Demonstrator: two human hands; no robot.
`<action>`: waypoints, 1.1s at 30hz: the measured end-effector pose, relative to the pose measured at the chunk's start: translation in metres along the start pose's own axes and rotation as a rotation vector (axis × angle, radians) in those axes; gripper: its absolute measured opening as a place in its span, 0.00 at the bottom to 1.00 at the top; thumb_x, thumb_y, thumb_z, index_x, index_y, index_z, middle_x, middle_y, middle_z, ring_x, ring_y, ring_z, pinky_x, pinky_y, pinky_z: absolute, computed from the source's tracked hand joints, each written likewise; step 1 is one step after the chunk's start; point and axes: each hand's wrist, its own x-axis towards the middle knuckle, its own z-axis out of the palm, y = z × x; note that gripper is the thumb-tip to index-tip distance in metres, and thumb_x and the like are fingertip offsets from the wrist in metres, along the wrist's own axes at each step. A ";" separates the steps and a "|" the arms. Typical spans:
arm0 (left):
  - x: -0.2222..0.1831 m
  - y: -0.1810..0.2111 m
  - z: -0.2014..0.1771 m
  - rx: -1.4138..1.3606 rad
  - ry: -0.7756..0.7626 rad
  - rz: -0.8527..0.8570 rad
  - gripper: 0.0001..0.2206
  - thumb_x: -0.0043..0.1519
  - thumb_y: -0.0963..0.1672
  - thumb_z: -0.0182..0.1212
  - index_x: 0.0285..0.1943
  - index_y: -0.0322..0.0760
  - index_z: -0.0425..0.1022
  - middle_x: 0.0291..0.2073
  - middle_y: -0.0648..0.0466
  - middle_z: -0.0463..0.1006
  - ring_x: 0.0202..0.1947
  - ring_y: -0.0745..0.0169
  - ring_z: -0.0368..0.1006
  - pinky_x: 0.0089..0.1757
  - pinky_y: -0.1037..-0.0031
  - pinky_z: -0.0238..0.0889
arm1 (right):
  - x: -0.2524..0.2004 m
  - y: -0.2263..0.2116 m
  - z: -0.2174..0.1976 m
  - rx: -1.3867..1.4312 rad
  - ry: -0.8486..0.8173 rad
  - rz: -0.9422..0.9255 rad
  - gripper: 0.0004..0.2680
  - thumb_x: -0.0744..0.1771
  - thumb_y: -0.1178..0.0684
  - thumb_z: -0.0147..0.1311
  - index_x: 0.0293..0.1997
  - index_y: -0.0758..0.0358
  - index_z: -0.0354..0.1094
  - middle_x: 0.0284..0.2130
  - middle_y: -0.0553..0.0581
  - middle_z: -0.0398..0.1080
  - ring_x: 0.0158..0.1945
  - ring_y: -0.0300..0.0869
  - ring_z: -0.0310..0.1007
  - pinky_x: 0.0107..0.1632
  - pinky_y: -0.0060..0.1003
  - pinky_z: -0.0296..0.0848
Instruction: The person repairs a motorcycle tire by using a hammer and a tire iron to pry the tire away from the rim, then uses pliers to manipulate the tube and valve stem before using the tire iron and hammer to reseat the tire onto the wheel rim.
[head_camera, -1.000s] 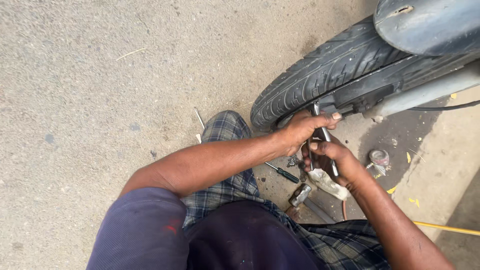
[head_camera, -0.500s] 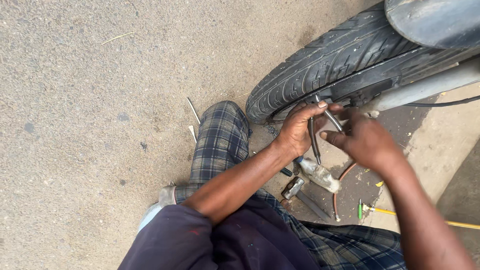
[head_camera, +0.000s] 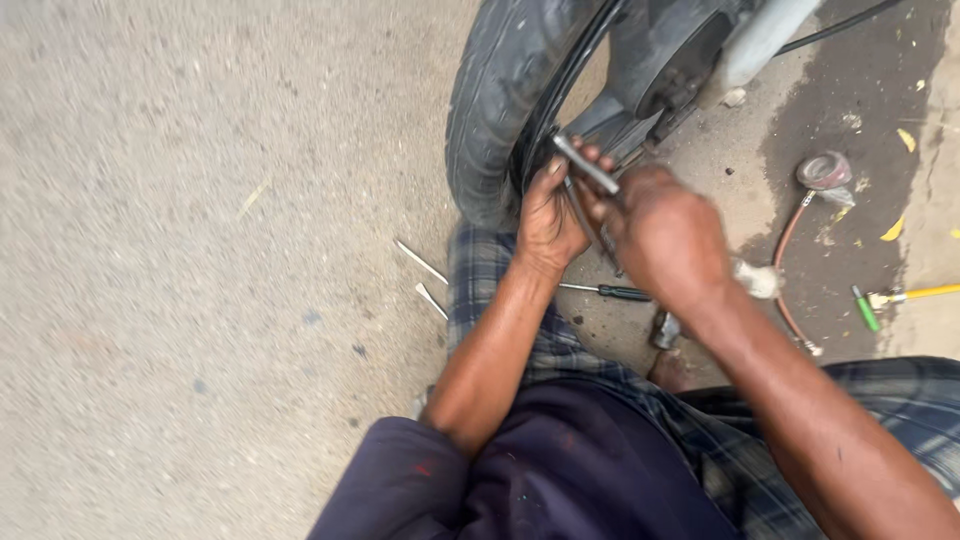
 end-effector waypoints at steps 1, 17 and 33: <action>0.001 -0.002 -0.002 -0.072 -0.014 -0.021 0.15 0.62 0.44 0.67 0.56 0.41 0.73 0.46 0.54 0.78 0.53 0.55 0.77 0.53 0.65 0.76 | -0.005 -0.006 0.004 0.007 0.063 -0.047 0.10 0.67 0.52 0.59 0.40 0.71 0.70 0.35 0.68 0.72 0.28 0.55 0.76 0.30 0.46 0.76; 0.038 0.011 -0.010 -0.044 -0.392 -0.152 0.10 0.60 0.46 0.71 0.43 0.42 0.75 0.29 0.55 0.76 0.42 0.56 0.78 0.58 0.56 0.67 | 0.019 0.027 0.022 1.076 -0.692 0.488 0.12 0.59 0.56 0.50 0.46 0.63 0.66 0.31 0.55 0.68 0.38 0.42 0.68 0.44 0.38 0.70; 0.018 0.003 0.000 -0.032 -0.049 -0.063 0.09 0.69 0.47 0.68 0.47 0.40 0.75 0.26 0.60 0.73 0.34 0.64 0.73 0.53 0.67 0.65 | 0.028 0.060 0.038 1.149 -0.831 0.308 0.09 0.60 0.57 0.54 0.39 0.68 0.75 0.27 0.56 0.74 0.31 0.41 0.71 0.38 0.38 0.73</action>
